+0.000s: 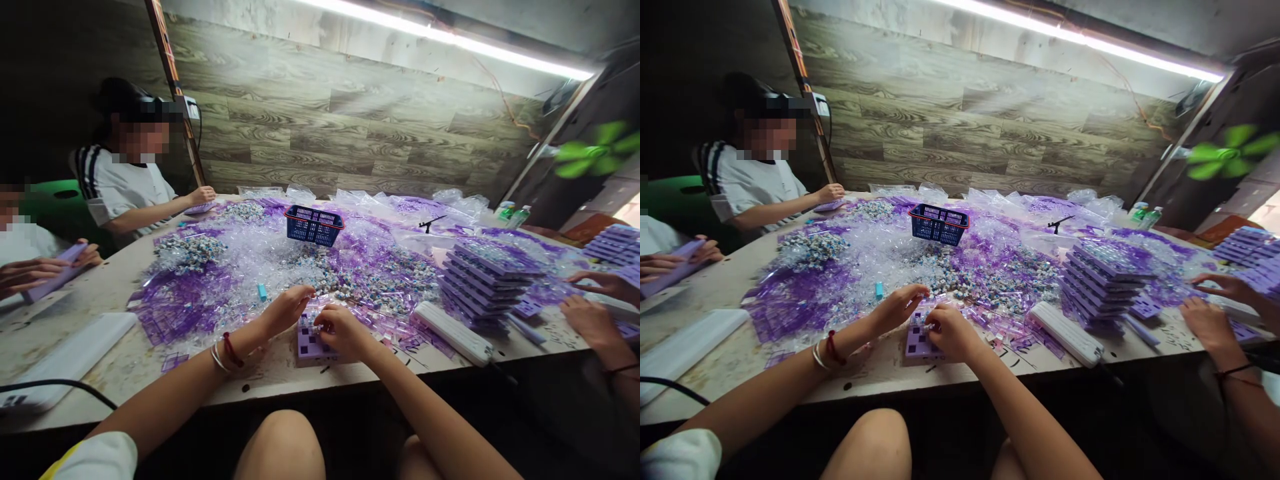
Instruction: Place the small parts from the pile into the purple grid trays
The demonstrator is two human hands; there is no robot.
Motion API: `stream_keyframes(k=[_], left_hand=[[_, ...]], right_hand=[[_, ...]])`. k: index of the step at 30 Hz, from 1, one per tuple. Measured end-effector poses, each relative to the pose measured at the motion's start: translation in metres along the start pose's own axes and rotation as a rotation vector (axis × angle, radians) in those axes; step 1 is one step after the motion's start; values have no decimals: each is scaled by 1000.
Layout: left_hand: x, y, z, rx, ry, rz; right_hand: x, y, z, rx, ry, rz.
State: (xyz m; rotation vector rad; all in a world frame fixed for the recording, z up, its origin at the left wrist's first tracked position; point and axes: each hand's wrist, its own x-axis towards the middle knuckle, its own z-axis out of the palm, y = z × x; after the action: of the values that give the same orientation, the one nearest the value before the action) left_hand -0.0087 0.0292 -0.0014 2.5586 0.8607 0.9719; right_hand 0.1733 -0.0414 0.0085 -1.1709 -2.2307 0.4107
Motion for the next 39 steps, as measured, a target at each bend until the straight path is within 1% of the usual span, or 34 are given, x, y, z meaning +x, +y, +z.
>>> stream_keyframes(k=[10, 13, 16, 22, 29, 39], left_hand=[[-1, 1, 0, 20, -15, 22], [-1, 2, -1, 18, -20, 26], [-1, 2, 0, 11, -20, 23], [-2, 0, 1, 12, -12, 35], [-2, 0, 2, 26, 1, 59], [-2, 0, 3, 38, 2, 56]], right_hand=[[2, -5, 0, 23, -20, 36], [2, -5, -1, 51, -31, -2], [1, -5, -3, 20, -52, -49], [-3, -4, -4, -20, -50, 0], [-3, 1, -2, 8, -7, -130], [-2, -2, 0, 47, -22, -149]])
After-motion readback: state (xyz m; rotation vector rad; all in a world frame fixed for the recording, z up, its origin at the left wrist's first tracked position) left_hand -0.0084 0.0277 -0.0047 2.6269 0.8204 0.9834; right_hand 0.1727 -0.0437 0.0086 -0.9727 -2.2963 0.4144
